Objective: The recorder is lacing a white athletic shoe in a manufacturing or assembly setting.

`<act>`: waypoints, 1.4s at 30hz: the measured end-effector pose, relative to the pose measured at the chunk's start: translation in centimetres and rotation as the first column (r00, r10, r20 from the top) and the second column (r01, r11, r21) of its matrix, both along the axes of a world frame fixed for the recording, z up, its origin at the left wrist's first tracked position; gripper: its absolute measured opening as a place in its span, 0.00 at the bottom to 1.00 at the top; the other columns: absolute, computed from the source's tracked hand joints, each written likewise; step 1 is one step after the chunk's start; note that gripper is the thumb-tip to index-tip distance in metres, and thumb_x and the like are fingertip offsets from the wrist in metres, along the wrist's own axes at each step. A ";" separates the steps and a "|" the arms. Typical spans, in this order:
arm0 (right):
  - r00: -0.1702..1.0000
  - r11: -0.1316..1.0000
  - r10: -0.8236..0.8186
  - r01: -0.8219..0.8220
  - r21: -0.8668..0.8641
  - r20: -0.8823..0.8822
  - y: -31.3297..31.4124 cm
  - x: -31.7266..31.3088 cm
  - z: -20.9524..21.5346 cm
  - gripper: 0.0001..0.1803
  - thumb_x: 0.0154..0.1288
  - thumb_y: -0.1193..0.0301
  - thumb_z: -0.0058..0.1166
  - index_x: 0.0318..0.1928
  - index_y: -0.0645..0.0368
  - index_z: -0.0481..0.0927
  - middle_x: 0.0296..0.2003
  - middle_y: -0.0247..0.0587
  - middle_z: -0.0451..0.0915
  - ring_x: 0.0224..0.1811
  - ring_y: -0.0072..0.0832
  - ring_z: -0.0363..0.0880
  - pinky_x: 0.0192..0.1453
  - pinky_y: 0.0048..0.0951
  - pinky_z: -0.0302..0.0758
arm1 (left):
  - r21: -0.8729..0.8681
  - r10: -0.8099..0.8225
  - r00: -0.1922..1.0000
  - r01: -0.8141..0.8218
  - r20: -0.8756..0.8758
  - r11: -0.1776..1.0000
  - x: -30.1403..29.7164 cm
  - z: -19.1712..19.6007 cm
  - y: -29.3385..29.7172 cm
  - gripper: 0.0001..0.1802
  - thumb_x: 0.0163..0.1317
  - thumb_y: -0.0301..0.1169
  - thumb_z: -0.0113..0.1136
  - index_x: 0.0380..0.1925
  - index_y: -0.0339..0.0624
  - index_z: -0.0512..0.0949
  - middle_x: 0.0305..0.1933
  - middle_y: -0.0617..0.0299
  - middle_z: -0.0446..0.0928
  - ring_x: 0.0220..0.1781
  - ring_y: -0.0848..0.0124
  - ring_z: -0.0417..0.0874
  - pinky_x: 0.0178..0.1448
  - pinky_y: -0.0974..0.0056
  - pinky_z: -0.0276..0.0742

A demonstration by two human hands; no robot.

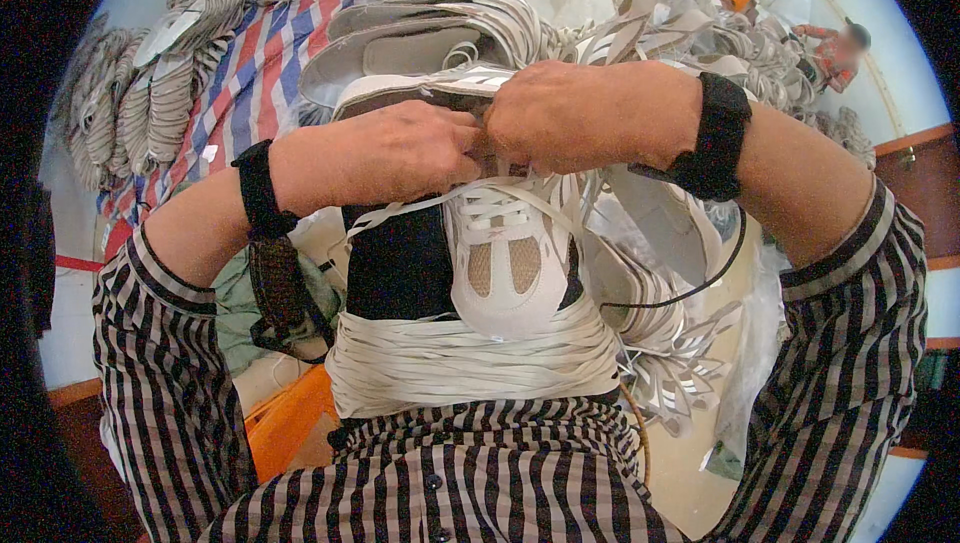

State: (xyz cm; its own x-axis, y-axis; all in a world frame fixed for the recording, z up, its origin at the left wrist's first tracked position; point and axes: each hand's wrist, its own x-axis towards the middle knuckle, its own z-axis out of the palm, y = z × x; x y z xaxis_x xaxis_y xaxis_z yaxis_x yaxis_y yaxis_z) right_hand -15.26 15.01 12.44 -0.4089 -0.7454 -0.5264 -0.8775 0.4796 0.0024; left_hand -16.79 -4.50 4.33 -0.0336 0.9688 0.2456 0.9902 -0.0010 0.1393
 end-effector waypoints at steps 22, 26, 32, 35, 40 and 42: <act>0.906 0.908 -0.418 0.413 0.074 0.065 -1.3 -0.2 -2.5 0.19 0.55 0.58 0.58 0.41 0.57 0.86 0.38 0.49 0.85 0.43 0.48 0.83 0.47 0.42 0.77 | -0.404 0.546 0.795 -0.422 0.264 0.811 -0.1 -1.6 3.3 0.12 0.58 0.32 0.55 0.34 0.36 0.83 0.36 0.40 0.82 0.42 0.45 0.84 0.48 0.47 0.80; 0.890 0.890 -0.455 0.455 0.003 0.028 -0.7 0.2 -3.9 0.19 0.56 0.58 0.57 0.41 0.58 0.87 0.41 0.50 0.86 0.43 0.51 0.83 0.49 0.45 0.77 | -0.429 0.579 0.792 -0.464 0.191 0.775 0.2 -3.0 3.4 0.12 0.59 0.32 0.54 0.38 0.38 0.83 0.40 0.42 0.83 0.46 0.47 0.84 0.53 0.47 0.78; 0.729 0.569 -0.583 0.682 -0.460 0.359 1.4 -1.1 -6.3 0.19 0.60 0.63 0.52 0.38 0.68 0.83 0.37 0.62 0.83 0.40 0.52 0.83 0.47 0.45 0.78 | -0.098 0.460 0.559 -0.557 0.690 0.825 1.5 -2.8 1.9 0.07 0.61 0.30 0.57 0.32 0.36 0.78 0.34 0.46 0.79 0.39 0.49 0.80 0.47 0.52 0.76; 0.706 0.525 -0.580 0.705 -0.476 0.406 2.4 -1.1 -6.4 0.11 0.65 0.68 0.53 0.35 0.66 0.81 0.27 0.40 0.80 0.31 0.28 0.76 0.39 0.36 0.74 | 0.082 0.314 0.502 -0.619 0.806 0.781 4.6 -2.5 1.0 0.05 0.61 0.27 0.58 0.33 0.36 0.75 0.34 0.47 0.78 0.38 0.49 0.79 0.45 0.54 0.74; 0.897 0.759 -0.434 0.413 -0.503 0.081 0.2 0.6 -4.5 0.09 0.64 0.70 0.51 0.32 0.65 0.76 0.25 0.49 0.77 0.30 0.41 0.77 0.36 0.41 0.73 | 0.121 0.285 0.778 -0.417 0.560 0.901 12.5 -3.6 0.9 0.11 0.57 0.22 0.55 0.39 0.35 0.68 0.33 0.43 0.75 0.38 0.44 0.79 0.43 0.48 0.76; 0.957 0.835 -0.266 0.167 -0.525 -0.119 -2.0 1.4 -3.8 0.09 0.59 0.71 0.53 0.30 0.66 0.76 0.26 0.55 0.78 0.32 0.50 0.80 0.37 0.46 0.76 | 0.060 0.184 0.724 -0.297 0.665 0.953 15.3 -3.3 1.6 0.13 0.55 0.21 0.55 0.41 0.35 0.67 0.34 0.43 0.74 0.37 0.44 0.79 0.42 0.47 0.77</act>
